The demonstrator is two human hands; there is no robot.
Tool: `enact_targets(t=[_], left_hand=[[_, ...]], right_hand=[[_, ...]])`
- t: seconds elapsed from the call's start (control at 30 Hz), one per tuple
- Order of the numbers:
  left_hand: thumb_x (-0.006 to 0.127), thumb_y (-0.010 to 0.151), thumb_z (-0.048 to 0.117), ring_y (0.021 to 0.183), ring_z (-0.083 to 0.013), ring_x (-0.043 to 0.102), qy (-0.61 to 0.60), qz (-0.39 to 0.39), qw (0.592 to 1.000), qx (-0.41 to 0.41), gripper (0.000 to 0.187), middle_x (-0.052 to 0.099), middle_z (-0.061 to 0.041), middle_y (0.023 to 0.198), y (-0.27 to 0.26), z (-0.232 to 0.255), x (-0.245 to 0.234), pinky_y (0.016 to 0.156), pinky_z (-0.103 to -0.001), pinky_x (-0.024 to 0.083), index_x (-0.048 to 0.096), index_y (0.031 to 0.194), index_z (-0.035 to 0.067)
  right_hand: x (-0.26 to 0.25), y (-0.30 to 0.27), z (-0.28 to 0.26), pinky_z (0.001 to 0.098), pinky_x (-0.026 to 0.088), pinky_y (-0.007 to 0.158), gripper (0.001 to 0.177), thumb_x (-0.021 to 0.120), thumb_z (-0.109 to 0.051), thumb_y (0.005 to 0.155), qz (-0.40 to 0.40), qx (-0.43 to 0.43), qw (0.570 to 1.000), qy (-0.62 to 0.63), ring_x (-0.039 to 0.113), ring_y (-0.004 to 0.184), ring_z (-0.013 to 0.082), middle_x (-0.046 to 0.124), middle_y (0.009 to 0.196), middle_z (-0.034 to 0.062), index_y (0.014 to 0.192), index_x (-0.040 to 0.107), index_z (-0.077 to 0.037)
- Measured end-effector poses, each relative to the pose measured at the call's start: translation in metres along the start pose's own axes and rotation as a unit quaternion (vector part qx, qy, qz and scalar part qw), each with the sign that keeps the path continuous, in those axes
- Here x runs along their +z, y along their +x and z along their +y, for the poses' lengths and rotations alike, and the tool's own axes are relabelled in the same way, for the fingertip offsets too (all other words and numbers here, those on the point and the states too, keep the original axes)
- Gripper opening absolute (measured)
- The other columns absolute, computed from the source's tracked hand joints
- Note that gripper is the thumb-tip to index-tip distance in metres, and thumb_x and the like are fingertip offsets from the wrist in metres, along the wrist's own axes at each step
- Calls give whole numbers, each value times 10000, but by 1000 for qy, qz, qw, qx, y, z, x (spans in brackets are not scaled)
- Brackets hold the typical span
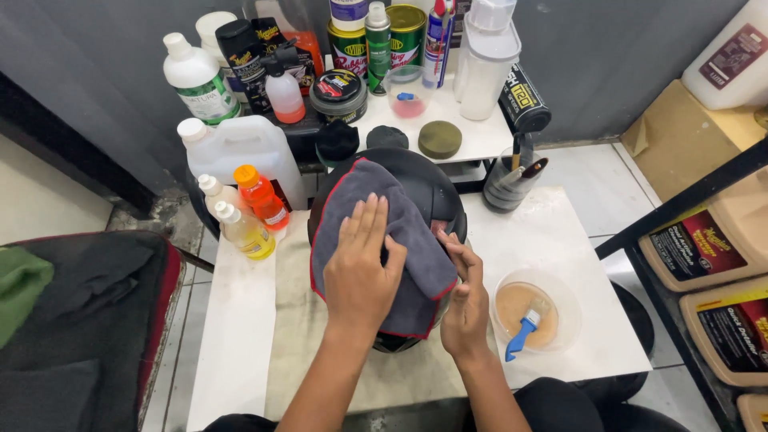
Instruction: The person wipes the exterior surface of a black motorcycle helmet using a grey microfiber cloth with red trim. They systematically clean the top, sides, and front of the helmet, rotating it to access different areas.
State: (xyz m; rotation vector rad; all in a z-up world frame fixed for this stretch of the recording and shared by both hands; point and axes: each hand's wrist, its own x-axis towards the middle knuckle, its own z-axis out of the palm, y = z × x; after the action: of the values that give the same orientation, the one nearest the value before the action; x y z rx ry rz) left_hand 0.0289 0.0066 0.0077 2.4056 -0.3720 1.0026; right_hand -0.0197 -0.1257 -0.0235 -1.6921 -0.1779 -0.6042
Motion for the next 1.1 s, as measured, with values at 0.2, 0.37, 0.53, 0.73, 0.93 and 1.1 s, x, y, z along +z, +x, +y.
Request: enact_targets(t=[0.2, 0.37, 0.53, 0.73, 0.93, 1.1], left_hand=[[575, 844, 86, 1293, -264, 580, -28, -5, 997, 66, 489, 601, -120, 1390, -43, 29, -6, 1099, -443, 448, 606, 1329, 30], [579, 839, 77, 1247, -211, 611, -58, 10, 997, 52, 418, 658, -99, 1316, -13, 29, 1, 1082, -407, 463, 680, 1243, 48], [555, 845, 95, 1215, -222, 626, -64, 10, 997, 41, 370, 685, -123, 1258, 12, 29, 22, 1084, -417, 455, 720, 1167, 17], [566, 805, 125, 1207, -268, 642, -27, 23, 998, 50, 428, 703, -171, 1220, -7, 41, 13, 1101, -406, 417, 712, 1192, 13], [580, 780, 119, 1226, -252, 625, -72, -5, 997, 41, 447, 694, -143, 1254, -26, 41, 1, 1107, -400, 397, 711, 1198, 29], [587, 782, 110, 1163, -272, 662, -59, 33, 998, 15, 421, 714, -136, 1206, 19, 20, 9, 1056, -396, 458, 738, 1173, 72]], right_hand=[[-1, 0, -1, 439, 347, 1188, 811, 233, -720, 955, 3, 7, 1000, -11, 396, 1461, 343, 538, 1425, 201, 1319, 442, -26], [-1, -4, 7, 416, 390, 1147, 857, 229, -730, 928, 4, 33, 999, -22, 445, 1415, 330, 476, 1476, 219, 1363, 402, -12], [-4, -6, 10, 342, 466, 1022, 929, 208, -749, 899, 11, 58, 997, -58, 569, 1275, 259, 569, 1359, 171, 1392, 402, 13], [-7, -3, 14, 485, 551, 809, 934, 81, -752, 857, -4, 78, 992, -94, 660, 1008, 358, 666, 1189, 219, 1427, 401, -83], [-5, -1, 7, 477, 545, 758, 938, 130, -760, 865, 19, 61, 994, -85, 658, 1001, 367, 656, 1199, 266, 1375, 446, -39], [-2, 1, 6, 536, 401, 1052, 822, 186, -709, 924, 9, 32, 995, -99, 501, 1310, 407, 563, 1406, 240, 1353, 443, -56]])
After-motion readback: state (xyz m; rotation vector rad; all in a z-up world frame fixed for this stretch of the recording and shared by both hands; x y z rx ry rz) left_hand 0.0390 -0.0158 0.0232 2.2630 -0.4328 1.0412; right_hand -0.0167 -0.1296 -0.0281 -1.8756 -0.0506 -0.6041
